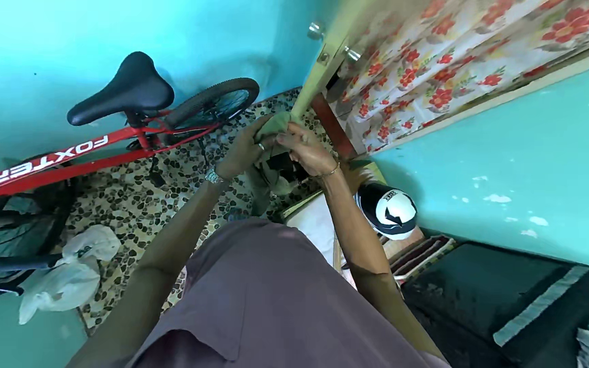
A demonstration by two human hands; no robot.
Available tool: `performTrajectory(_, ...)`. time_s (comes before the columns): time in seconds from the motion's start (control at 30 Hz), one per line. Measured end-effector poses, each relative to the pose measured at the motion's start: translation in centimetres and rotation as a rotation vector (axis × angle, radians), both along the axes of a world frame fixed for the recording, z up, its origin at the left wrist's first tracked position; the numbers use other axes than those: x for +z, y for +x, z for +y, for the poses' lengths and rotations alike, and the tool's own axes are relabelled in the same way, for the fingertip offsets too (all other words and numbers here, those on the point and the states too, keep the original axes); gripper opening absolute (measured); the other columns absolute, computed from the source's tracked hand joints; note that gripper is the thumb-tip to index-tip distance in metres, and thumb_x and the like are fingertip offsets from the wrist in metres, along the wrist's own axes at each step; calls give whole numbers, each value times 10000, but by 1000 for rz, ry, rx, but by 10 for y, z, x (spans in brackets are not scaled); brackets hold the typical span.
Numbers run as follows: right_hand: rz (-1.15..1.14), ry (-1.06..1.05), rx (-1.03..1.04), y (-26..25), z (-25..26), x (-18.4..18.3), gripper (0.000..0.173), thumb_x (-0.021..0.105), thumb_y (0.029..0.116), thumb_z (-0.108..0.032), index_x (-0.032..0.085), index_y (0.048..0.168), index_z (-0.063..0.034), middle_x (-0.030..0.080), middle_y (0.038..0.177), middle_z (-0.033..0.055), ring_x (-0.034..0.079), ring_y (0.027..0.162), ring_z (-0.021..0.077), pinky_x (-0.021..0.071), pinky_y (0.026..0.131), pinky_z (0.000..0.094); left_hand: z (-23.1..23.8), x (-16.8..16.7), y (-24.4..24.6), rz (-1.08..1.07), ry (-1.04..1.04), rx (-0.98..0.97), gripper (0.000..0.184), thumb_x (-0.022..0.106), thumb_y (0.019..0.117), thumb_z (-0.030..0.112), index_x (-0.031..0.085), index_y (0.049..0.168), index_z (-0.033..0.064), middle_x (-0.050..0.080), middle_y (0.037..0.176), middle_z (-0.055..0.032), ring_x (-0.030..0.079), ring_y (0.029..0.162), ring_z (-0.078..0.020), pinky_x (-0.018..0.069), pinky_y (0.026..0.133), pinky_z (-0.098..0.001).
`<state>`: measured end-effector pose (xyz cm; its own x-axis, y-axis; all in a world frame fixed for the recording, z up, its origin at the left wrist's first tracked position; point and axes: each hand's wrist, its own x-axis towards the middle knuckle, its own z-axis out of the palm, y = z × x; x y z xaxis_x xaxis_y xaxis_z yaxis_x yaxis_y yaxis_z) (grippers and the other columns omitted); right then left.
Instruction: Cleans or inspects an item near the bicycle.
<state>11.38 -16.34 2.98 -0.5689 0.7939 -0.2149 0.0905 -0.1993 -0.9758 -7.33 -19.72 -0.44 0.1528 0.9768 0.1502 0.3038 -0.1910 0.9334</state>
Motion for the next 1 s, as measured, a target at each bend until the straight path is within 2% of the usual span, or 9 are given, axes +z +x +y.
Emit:
performTrajectory(0.17, 70, 200, -228, 23, -37, -19, 502, 585, 1012, -244, 459, 1486, -136, 709, 1213, 2, 600, 739, 26, 459, 571, 170, 13, 6, 18, -329, 40, 248, 291, 560, 1022, 78, 598, 1292, -23, 685, 1174, -80, 658, 1038, -65, 552, 947, -286)
performTrajectory(0.23, -127, 356, -221, 27, -46, -25, 556, 640, 979, -202, 448, 1490, -101, 644, 1321, 97, 670, 952, 146, 569, 738, 298, 20, 9, 19, -468, -12, 349, 285, 539, 1043, 118, 582, 1298, -3, 678, 1149, -58, 657, 1032, -83, 558, 940, -314)
performTrajectory(0.33, -351, 328, -119, 23, -46, -33, 435, 703, 972, -225, 586, 1337, -20, 698, 1107, 189, 698, 946, 268, 584, 825, 476, 22, 18, 23, -686, -101, 377, 297, 495, 1073, 142, 533, 1346, 30, 669, 1166, -36, 660, 1060, -100, 563, 958, -328)
performTrajectory(0.43, -351, 264, -207, 31, -38, -24, 279, 582, 1047, -265, 646, 1215, -51, 680, 937, 127, 647, 741, 195, 557, 642, 400, 22, 26, 16, -781, -144, 392, 307, 476, 1089, 177, 522, 1370, 63, 678, 1174, -36, 667, 1074, -119, 568, 963, -348)
performTrajectory(0.57, -73, 233, -338, 34, 0, 2, 151, 541, 966, -88, 645, 1065, -41, 676, 911, -8, 648, 851, 38, 569, 798, 278, 18, 38, -10, -805, -200, 452, 325, 466, 1098, 268, 517, 1364, 88, 694, 1141, -25, 682, 1055, -124, 576, 950, -356)
performTrajectory(0.77, 28, 267, -71, 28, 46, 49, 178, 506, 945, -57, 630, 1072, -78, 692, 934, -37, 666, 871, 43, 585, 814, 284, -12, 12, -86, -269, -224, 233, 295, 537, 1036, 161, 604, 1306, 64, 683, 1156, -7, 650, 1032, -59, 554, 950, -318)
performTrajectory(0.87, 0, 302, 163, 16, 65, 65, 188, 512, 940, -64, 652, 1065, -74, 708, 964, -53, 666, 907, 18, 576, 858, 268, -30, 13, -127, 167, -361, -8, 458, 651, 970, 140, 555, 1402, 21, 648, 1288, -168, 639, 1149, -239, 515, 1016, -443)
performTrajectory(0.93, -83, 320, 289, -3, 69, 73, 209, 521, 952, -41, 659, 1107, -26, 703, 1004, -27, 651, 932, 6, 555, 882, 244, -27, 22, -130, 216, -336, -14, 572, 684, 975, 145, 473, 1490, 12, 564, 1427, -243, 578, 1287, -367, 459, 1089, -536)
performTrajectory(1.0, -161, 364, 428, -26, 67, 79, 244, 522, 969, -24, 662, 1164, 22, 705, 1050, 13, 638, 951, -3, 537, 890, 223, -17, 33, -113, 137, -108, 66, 655, 643, 976, 295, 415, 1536, 42, 520, 1497, -191, 549, 1345, -289, 471, 1105, -450)
